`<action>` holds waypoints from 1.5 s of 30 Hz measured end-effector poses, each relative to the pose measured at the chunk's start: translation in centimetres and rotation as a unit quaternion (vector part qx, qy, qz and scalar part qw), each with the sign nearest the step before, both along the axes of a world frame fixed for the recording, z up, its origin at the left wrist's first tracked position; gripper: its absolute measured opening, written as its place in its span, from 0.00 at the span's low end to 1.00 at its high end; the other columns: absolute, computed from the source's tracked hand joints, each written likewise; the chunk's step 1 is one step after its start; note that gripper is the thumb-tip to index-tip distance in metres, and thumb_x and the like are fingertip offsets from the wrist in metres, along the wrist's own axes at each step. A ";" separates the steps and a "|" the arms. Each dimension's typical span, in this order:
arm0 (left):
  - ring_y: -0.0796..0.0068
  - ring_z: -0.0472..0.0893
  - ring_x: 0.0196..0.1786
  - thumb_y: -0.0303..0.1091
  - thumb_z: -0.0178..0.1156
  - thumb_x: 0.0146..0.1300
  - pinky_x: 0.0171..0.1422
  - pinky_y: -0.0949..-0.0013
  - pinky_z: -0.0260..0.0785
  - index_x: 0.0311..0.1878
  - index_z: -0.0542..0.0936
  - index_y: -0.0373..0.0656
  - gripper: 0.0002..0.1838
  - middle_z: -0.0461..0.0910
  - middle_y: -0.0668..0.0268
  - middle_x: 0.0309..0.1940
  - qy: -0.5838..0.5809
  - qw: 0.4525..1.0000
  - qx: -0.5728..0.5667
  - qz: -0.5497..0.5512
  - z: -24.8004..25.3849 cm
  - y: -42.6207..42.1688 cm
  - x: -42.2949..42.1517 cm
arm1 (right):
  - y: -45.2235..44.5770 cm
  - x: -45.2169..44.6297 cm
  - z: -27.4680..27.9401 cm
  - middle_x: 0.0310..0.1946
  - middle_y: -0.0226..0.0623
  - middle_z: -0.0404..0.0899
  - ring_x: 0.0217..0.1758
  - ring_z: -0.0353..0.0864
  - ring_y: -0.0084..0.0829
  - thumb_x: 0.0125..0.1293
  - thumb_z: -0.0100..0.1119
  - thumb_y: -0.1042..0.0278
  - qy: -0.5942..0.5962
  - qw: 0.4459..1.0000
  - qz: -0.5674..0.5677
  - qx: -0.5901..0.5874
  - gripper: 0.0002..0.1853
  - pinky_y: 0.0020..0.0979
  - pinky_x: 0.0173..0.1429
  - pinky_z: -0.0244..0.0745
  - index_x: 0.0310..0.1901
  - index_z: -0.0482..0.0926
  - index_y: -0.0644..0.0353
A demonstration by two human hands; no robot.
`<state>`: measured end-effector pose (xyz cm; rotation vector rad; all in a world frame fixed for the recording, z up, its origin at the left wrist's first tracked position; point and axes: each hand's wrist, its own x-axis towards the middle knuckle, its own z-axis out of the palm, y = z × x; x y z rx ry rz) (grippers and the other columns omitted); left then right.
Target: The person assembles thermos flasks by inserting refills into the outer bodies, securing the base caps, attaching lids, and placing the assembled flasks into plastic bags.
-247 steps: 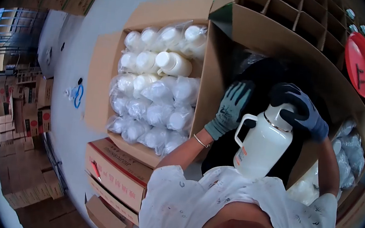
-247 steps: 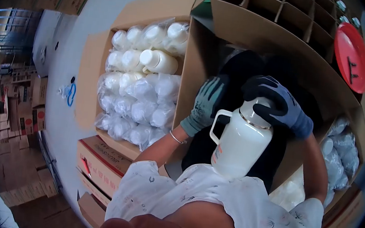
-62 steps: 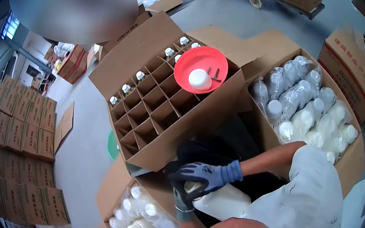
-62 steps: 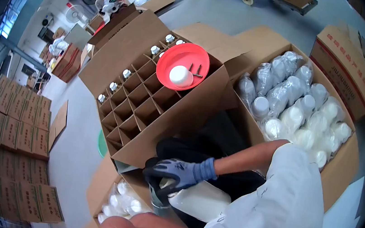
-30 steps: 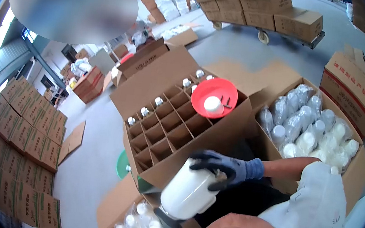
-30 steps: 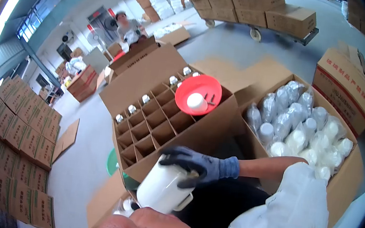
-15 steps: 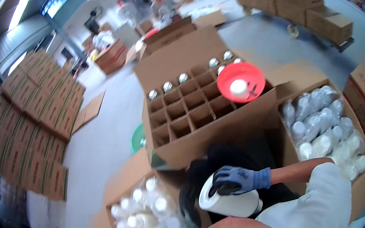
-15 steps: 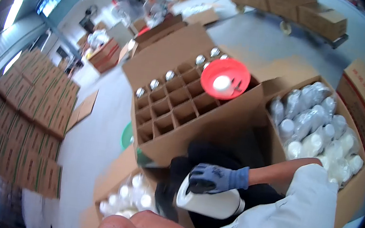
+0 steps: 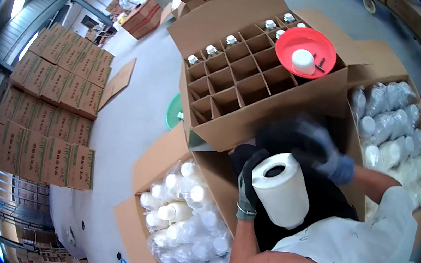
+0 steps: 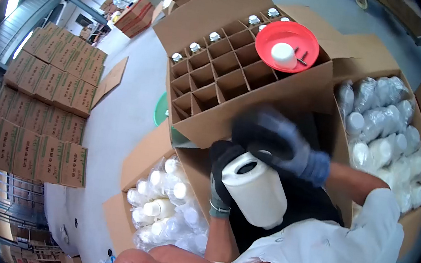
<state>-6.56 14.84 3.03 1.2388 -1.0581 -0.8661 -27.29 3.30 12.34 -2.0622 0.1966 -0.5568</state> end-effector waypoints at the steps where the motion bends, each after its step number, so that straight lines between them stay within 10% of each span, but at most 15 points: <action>1: 0.62 0.75 0.63 0.42 0.41 0.75 0.70 0.62 0.64 0.62 0.74 0.34 0.24 0.75 0.55 0.61 -0.055 0.998 0.014 0.002 -1.0 0.4 0.6 | 1.3 0.7 -0.4 0.57 0.43 0.74 0.67 0.67 0.45 0.58 0.70 0.58 -0.001 1.000 0.022 -0.015 0.26 0.48 0.73 0.58 0.58 0.78 0.53; 3: 0.61 0.74 0.64 0.44 0.42 0.76 0.71 0.61 0.62 0.63 0.74 0.34 0.25 0.75 0.55 0.62 0.152 0.987 0.045 0.005 0.1 2.0 -0.6 | 1.8 1.2 -1.4 0.57 0.42 0.75 0.67 0.66 0.44 0.58 0.70 0.58 -0.008 0.997 0.040 -0.060 0.25 0.48 0.74 0.56 0.57 0.80 0.52; 7: 0.62 0.77 0.60 0.45 0.39 0.77 0.70 0.61 0.64 0.60 0.76 0.31 0.27 0.78 0.52 0.58 -0.041 0.989 -0.092 0.109 1.9 4.9 -0.1 | -3.3 1.1 -3.5 0.51 0.40 0.79 0.62 0.71 0.42 0.60 0.68 0.59 -0.086 0.992 0.096 0.015 0.15 0.45 0.68 0.62 0.47 0.87 0.52; 14: 0.56 0.77 0.60 0.48 0.40 0.77 0.70 0.58 0.63 0.54 0.78 0.29 0.29 0.77 0.48 0.57 -0.097 0.990 -0.018 0.101 3.3 4.2 -1.5 | -2.3 2.2 -3.7 0.49 0.42 0.80 0.58 0.75 0.42 0.57 0.71 0.64 -0.076 0.991 0.104 0.043 0.12 0.42 0.65 0.67 0.43 0.87 0.55; 18: 0.60 0.75 0.62 0.52 0.43 0.75 0.69 0.60 0.62 0.57 0.77 0.29 0.31 0.79 0.51 0.55 0.239 0.962 -0.077 0.108 0.1 7.1 2.3 | -5.7 0.7 -4.6 0.50 0.40 0.81 0.54 0.78 0.40 0.56 0.72 0.61 -0.039 0.999 -0.025 0.014 0.15 0.41 0.61 0.71 0.44 0.86 0.55; 22: 0.59 0.78 0.59 0.52 0.45 0.74 0.69 0.61 0.65 0.59 0.76 0.31 0.30 0.79 0.50 0.55 -0.175 0.982 0.010 0.076 4.9 4.5 -0.2 | -2.7 2.8 -3.2 0.56 0.45 0.77 0.62 0.74 0.43 0.56 0.73 0.63 -0.026 0.992 0.094 0.082 0.20 0.40 0.67 0.68 0.50 0.84 0.58; 26: 0.55 0.71 0.67 0.52 0.45 0.75 0.73 0.59 0.57 0.65 0.70 0.31 0.32 0.76 0.52 0.60 0.180 0.971 -0.065 0.146 0.8 8.3 2.7 | -6.4 0.9 -4.0 0.54 0.44 0.78 0.58 0.76 0.41 0.57 0.72 0.62 0.033 0.998 -0.018 0.043 0.22 0.38 0.65 0.70 0.53 0.81 0.60; 30: 0.50 0.58 0.75 0.42 0.55 0.69 0.78 0.52 0.49 0.69 0.68 0.37 0.28 0.62 0.48 0.71 -0.209 0.978 0.016 -0.027 4.2 3.7 1.6 | -1.5 3.9 -1.5 0.57 0.45 0.74 0.60 0.74 0.45 0.61 0.68 0.56 0.016 0.994 0.099 0.051 0.27 0.40 0.66 0.69 0.59 0.76 0.58; 34: 0.46 0.57 0.76 0.53 0.70 0.51 0.78 0.51 0.50 0.70 0.68 0.39 0.46 0.60 0.49 0.73 -0.184 0.979 -0.073 -0.049 4.7 1.9 3.3 | -2.2 6.4 -1.4 0.56 0.42 0.74 0.63 0.70 0.47 0.61 0.67 0.60 -0.130 0.976 0.135 -0.111 0.20 0.48 0.66 0.65 0.54 0.79 0.54; 37: 0.52 0.62 0.74 0.56 0.67 0.57 0.78 0.53 0.49 0.71 0.63 0.32 0.47 0.63 0.49 0.71 -0.271 0.961 -0.058 -0.028 6.3 0.6 5.4 | -4.1 8.5 -0.3 0.59 0.44 0.71 0.66 0.67 0.49 0.57 0.70 0.58 -0.147 0.969 0.108 -0.166 0.27 0.51 0.67 0.62 0.58 0.76 0.53; 39: 0.59 0.71 0.67 0.50 0.64 0.63 0.69 0.60 0.65 0.71 0.61 0.33 0.42 0.67 0.53 0.68 0.110 0.994 0.010 0.014 5.1 -0.4 5.4 | -5.2 10.2 0.2 0.64 0.49 0.65 0.69 0.62 0.53 0.54 0.72 0.56 -0.146 0.983 0.041 -0.105 0.32 0.53 0.69 0.60 0.61 0.74 0.54; 40: 0.60 0.73 0.64 0.51 0.63 0.64 0.67 0.62 0.67 0.71 0.62 0.34 0.41 0.69 0.55 0.66 -0.047 0.996 0.028 0.076 6.6 -1.3 4.7 | -5.4 10.9 0.7 0.66 0.52 0.62 0.71 0.60 0.55 0.53 0.72 0.56 -0.161 0.981 0.003 -0.113 0.35 0.52 0.71 0.59 0.63 0.73 0.54; 45: 0.62 0.70 0.64 0.71 0.39 0.69 0.69 0.57 0.65 0.70 0.63 0.41 0.43 0.70 0.58 0.62 0.426 0.903 -0.044 0.037 6.8 -7.2 4.3 | -8.5 13.6 -1.5 0.68 0.55 0.57 0.74 0.56 0.59 0.51 0.68 0.70 -0.068 0.947 -0.013 -0.315 0.35 0.50 0.73 0.61 0.64 0.73 0.44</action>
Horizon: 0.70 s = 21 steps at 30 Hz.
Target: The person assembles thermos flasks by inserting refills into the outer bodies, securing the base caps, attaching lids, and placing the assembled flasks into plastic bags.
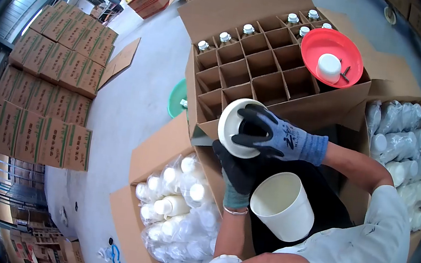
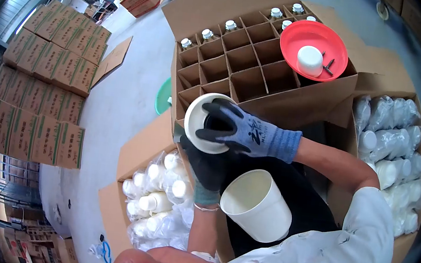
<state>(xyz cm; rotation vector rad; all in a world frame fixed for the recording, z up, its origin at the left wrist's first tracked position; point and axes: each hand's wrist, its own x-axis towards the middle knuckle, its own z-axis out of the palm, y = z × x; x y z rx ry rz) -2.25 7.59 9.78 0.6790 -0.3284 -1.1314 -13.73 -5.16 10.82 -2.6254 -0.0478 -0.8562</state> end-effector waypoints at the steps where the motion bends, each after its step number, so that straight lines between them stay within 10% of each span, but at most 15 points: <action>1: 0.62 0.70 0.64 0.72 0.38 0.68 0.69 0.59 0.64 0.71 0.63 0.42 0.43 0.69 0.59 0.64 -0.023 0.999 0.028 0.013 -0.7 -0.4 -0.1 | -0.4 0.3 0.5 0.66 0.55 0.60 0.70 0.61 0.58 0.54 0.64 0.73 -0.013 0.999 -0.033 -0.005 0.32 0.48 0.70 0.66 0.64 0.72 0.46; 3: 0.60 0.66 0.69 0.65 0.47 0.70 0.71 0.60 0.61 0.71 0.63 0.43 0.39 0.64 0.59 0.68 -0.080 0.995 0.026 0.047 -3.8 -1.2 -0.1 | -1.7 1.3 0.4 0.59 0.53 0.68 0.61 0.73 0.52 0.55 0.64 0.70 -0.048 0.985 -0.054 0.156 0.31 0.43 0.63 0.73 0.64 0.70 0.53; 5: 0.56 0.62 0.72 0.55 0.55 0.68 0.73 0.58 0.59 0.71 0.64 0.43 0.35 0.62 0.58 0.71 -0.438 0.887 -0.004 0.144 -4.8 -2.8 0.7 | -3.0 2.1 0.8 0.55 0.51 0.73 0.55 0.78 0.48 0.59 0.64 0.67 -0.022 0.881 -0.027 0.472 0.31 0.38 0.59 0.76 0.65 0.67 0.59; 7: 0.45 0.56 0.75 0.36 0.65 0.61 0.76 0.53 0.53 0.71 0.67 0.49 0.34 0.57 0.52 0.74 -0.752 0.632 -0.025 0.184 -4.2 -4.5 2.1 | -6.5 1.9 -1.6 0.59 0.45 0.74 0.61 0.76 0.37 0.57 0.69 0.67 -0.045 0.946 0.073 0.312 0.37 0.35 0.64 0.72 0.67 0.65 0.61; 10: 0.37 0.53 0.75 0.35 0.66 0.57 0.76 0.41 0.48 0.66 0.75 0.59 0.30 0.58 0.51 0.73 -0.847 0.503 0.040 0.168 -3.7 -6.6 1.7 | -11.0 1.8 -0.7 0.49 0.47 0.81 0.51 0.82 0.43 0.56 0.68 0.46 0.050 0.948 0.005 0.314 0.36 0.41 0.58 0.77 0.61 0.72 0.59; 12: 0.38 0.55 0.74 0.38 0.65 0.59 0.75 0.39 0.47 0.66 0.73 0.56 0.29 0.59 0.51 0.72 -0.855 0.488 0.108 0.138 -4.1 -7.5 1.5 | -15.9 3.4 -0.3 0.42 0.47 0.84 0.45 0.85 0.46 0.57 0.63 0.34 0.195 0.910 -0.179 0.318 0.36 0.43 0.53 0.78 0.55 0.76 0.58; 16: 0.40 0.59 0.72 0.39 0.65 0.59 0.75 0.39 0.50 0.65 0.73 0.49 0.29 0.64 0.52 0.69 -0.833 0.540 0.096 0.070 -5.7 -7.7 1.8 | -23.6 5.2 -2.8 0.40 0.49 0.84 0.46 0.83 0.49 0.59 0.57 0.32 0.447 0.845 -0.290 -0.055 0.33 0.46 0.52 0.77 0.52 0.78 0.54; 21: 0.43 0.63 0.70 0.38 0.64 0.60 0.74 0.41 0.52 0.63 0.73 0.47 0.27 0.67 0.54 0.67 -0.809 0.582 0.084 0.027 -7.2 -8.9 2.5 | -33.7 15.7 -0.6 0.49 0.54 0.80 0.53 0.81 0.50 0.56 0.62 0.37 0.293 0.904 -0.300 -0.086 0.33 0.47 0.60 0.74 0.55 0.78 0.56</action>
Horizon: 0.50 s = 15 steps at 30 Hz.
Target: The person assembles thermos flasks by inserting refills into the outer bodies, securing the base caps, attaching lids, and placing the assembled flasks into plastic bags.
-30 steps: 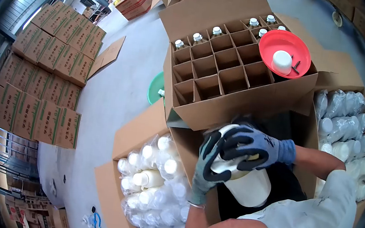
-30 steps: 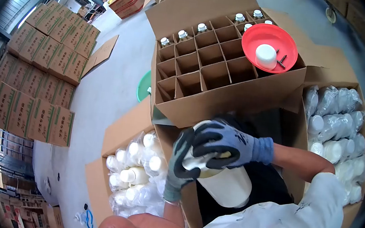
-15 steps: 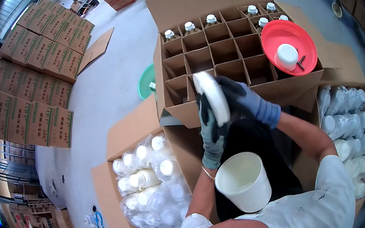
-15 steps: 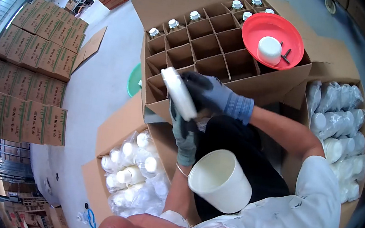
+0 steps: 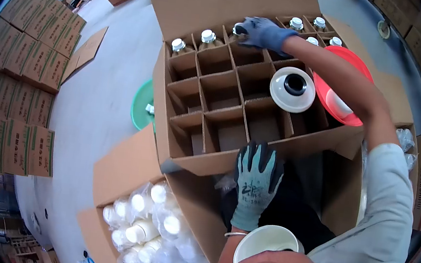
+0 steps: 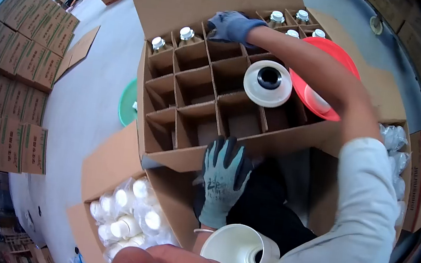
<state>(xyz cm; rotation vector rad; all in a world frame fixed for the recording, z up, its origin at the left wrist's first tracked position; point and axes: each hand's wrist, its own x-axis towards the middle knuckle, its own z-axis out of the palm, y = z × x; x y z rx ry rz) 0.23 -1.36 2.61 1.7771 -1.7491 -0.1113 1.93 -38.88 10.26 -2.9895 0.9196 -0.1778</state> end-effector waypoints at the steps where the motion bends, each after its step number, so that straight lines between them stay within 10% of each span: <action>1: 0.43 0.63 0.70 0.38 0.64 0.60 0.74 0.41 0.52 0.63 0.73 0.47 0.27 0.67 0.54 0.67 0.009 1.000 -0.007 0.000 -0.2 -0.2 0.2 | -2.1 2.3 -0.2 0.52 0.55 0.79 0.55 0.80 0.50 0.56 0.62 0.39 0.044 0.998 -0.036 -0.007 0.33 0.47 0.62 0.72 0.56 0.77 0.56; 8: 0.44 0.62 0.70 0.41 0.64 0.61 0.74 0.42 0.53 0.64 0.70 0.44 0.29 0.65 0.53 0.66 0.003 0.999 0.030 0.014 -0.6 -1.0 1.8 | -11.7 7.8 -12.1 0.55 0.59 0.75 0.58 0.77 0.55 0.57 0.62 0.55 -0.097 0.971 -0.186 0.113 0.25 0.50 0.58 0.73 0.56 0.75 0.54; 15: 0.45 0.66 0.68 0.35 0.66 0.58 0.73 0.46 0.57 0.66 0.71 0.46 0.31 0.69 0.53 0.65 0.027 0.999 -0.002 0.018 -0.7 -1.1 1.3 | -6.0 4.2 -2.2 0.48 0.53 0.75 0.52 0.75 0.55 0.57 0.62 0.60 -0.168 0.980 -0.060 -0.089 0.22 0.48 0.55 0.73 0.55 0.76 0.49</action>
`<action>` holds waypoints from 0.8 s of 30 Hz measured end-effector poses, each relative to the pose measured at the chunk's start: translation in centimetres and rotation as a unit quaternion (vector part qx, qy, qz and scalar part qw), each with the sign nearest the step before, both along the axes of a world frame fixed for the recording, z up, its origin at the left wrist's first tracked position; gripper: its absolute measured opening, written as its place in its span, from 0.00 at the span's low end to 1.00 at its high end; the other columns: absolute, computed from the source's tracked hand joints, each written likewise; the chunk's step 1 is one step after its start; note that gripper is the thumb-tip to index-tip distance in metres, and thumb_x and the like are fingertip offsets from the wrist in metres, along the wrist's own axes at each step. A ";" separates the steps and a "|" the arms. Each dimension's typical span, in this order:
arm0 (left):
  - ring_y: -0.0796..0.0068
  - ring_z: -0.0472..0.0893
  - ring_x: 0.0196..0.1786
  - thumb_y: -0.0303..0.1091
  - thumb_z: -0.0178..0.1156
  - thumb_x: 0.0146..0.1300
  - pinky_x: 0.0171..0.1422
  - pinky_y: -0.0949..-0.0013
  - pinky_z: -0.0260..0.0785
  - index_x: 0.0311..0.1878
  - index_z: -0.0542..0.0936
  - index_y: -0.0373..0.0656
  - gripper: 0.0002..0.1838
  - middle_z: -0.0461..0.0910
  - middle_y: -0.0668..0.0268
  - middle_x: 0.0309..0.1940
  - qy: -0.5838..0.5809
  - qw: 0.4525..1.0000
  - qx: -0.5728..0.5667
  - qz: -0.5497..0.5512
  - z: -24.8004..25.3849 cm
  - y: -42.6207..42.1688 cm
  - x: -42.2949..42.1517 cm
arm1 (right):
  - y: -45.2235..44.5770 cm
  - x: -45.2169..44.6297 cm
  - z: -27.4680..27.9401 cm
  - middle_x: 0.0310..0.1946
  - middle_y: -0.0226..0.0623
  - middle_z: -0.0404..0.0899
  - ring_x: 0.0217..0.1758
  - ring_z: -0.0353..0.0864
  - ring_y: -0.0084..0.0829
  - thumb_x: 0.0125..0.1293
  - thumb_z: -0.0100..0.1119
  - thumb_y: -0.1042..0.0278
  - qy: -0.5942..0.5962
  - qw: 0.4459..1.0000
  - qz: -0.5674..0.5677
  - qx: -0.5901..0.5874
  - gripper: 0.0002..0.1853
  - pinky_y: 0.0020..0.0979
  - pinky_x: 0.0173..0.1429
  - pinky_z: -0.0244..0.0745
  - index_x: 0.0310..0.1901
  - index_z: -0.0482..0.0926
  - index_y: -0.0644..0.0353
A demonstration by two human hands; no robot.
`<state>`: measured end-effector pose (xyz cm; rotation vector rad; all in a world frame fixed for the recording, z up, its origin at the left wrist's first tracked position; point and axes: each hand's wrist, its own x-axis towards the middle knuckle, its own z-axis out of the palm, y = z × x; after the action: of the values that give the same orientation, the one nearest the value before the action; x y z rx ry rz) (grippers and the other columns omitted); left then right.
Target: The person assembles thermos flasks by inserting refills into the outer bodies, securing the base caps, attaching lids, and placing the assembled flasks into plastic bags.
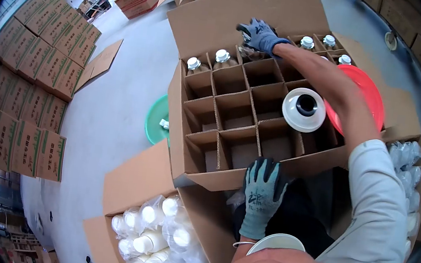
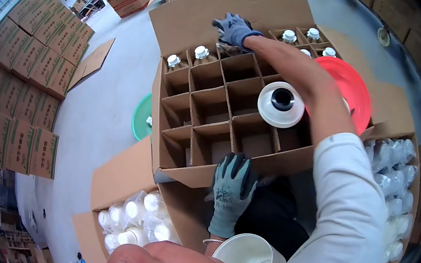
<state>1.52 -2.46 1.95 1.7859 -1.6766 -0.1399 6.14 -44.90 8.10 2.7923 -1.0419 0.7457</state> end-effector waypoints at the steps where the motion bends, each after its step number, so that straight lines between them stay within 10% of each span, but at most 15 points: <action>1: 0.45 0.67 0.68 0.34 0.66 0.58 0.72 0.47 0.58 0.67 0.71 0.45 0.31 0.69 0.53 0.65 0.018 1.000 -0.015 0.003 0.4 0.1 -0.2 | 2.0 -1.4 3.3 0.49 0.53 0.75 0.53 0.75 0.55 0.57 0.62 0.60 -0.030 0.999 0.026 -0.034 0.22 0.48 0.55 0.74 0.55 0.76 0.50; 3: 0.46 0.68 0.68 0.30 0.65 0.59 0.72 0.50 0.61 0.70 0.67 0.45 0.34 0.67 0.54 0.68 0.066 0.996 -0.053 0.016 1.5 0.6 -0.4 | 6.7 -4.5 8.5 0.49 0.51 0.75 0.52 0.76 0.54 0.57 0.62 0.60 -0.063 0.988 0.092 -0.103 0.22 0.47 0.53 0.75 0.55 0.76 0.51; 6: 0.49 0.67 0.70 0.29 0.62 0.63 0.74 0.49 0.60 0.72 0.63 0.45 0.34 0.66 0.57 0.69 0.454 0.880 -0.137 0.002 0.8 1.2 -0.9 | 14.0 -10.0 11.9 0.45 0.47 0.76 0.50 0.77 0.49 0.57 0.66 0.58 -0.135 0.961 0.202 -0.133 0.22 0.45 0.52 0.75 0.53 0.76 0.54; 12: 0.54 0.62 0.73 0.72 0.36 0.68 0.75 0.46 0.59 0.76 0.54 0.45 0.45 0.56 0.58 0.74 0.795 0.578 -0.100 -0.156 5.7 4.8 0.5 | 31.7 -20.1 9.1 0.45 0.45 0.71 0.49 0.71 0.45 0.56 0.68 0.56 -0.218 0.912 0.327 0.115 0.27 0.42 0.54 0.68 0.56 0.74 0.56; 15: 0.58 0.60 0.73 0.65 0.33 0.73 0.78 0.54 0.53 0.74 0.57 0.41 0.40 0.57 0.57 0.73 0.850 0.487 -0.086 -0.179 6.5 7.9 -0.7 | 38.6 -23.0 5.9 0.49 0.45 0.70 0.50 0.71 0.46 0.55 0.69 0.54 -0.236 0.926 0.290 0.042 0.33 0.43 0.54 0.68 0.63 0.71 0.51; 19: 0.64 0.64 0.71 0.65 0.45 0.70 0.76 0.55 0.55 0.73 0.62 0.46 0.39 0.65 0.63 0.70 0.671 0.738 -0.070 0.001 3.8 11.2 2.9 | 44.2 -26.5 2.7 0.56 0.47 0.69 0.56 0.70 0.48 0.58 0.68 0.54 -0.225 0.913 0.317 0.124 0.34 0.45 0.58 0.68 0.65 0.70 0.53; 22: 0.64 0.71 0.65 0.44 0.54 0.71 0.71 0.60 0.64 0.71 0.62 0.38 0.31 0.69 0.58 0.66 0.659 0.747 -0.074 -0.045 8.3 13.1 2.0 | 44.6 -29.7 1.6 0.57 0.47 0.70 0.62 0.69 0.47 0.60 0.67 0.60 -0.206 0.878 0.363 0.237 0.31 0.44 0.66 0.65 0.64 0.70 0.56; 24: 0.65 0.70 0.68 0.40 0.60 0.66 0.69 0.63 0.66 0.71 0.63 0.37 0.34 0.68 0.58 0.67 0.484 0.874 -0.027 -0.043 8.3 14.4 1.7 | 45.7 -32.2 0.7 0.58 0.47 0.70 0.63 0.68 0.48 0.60 0.67 0.62 -0.248 0.868 0.301 0.308 0.30 0.44 0.67 0.64 0.64 0.70 0.57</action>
<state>3.19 11.96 10.22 1.2319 -0.9877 -0.8635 -26.07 0.76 8.83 3.6622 -0.4529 1.4903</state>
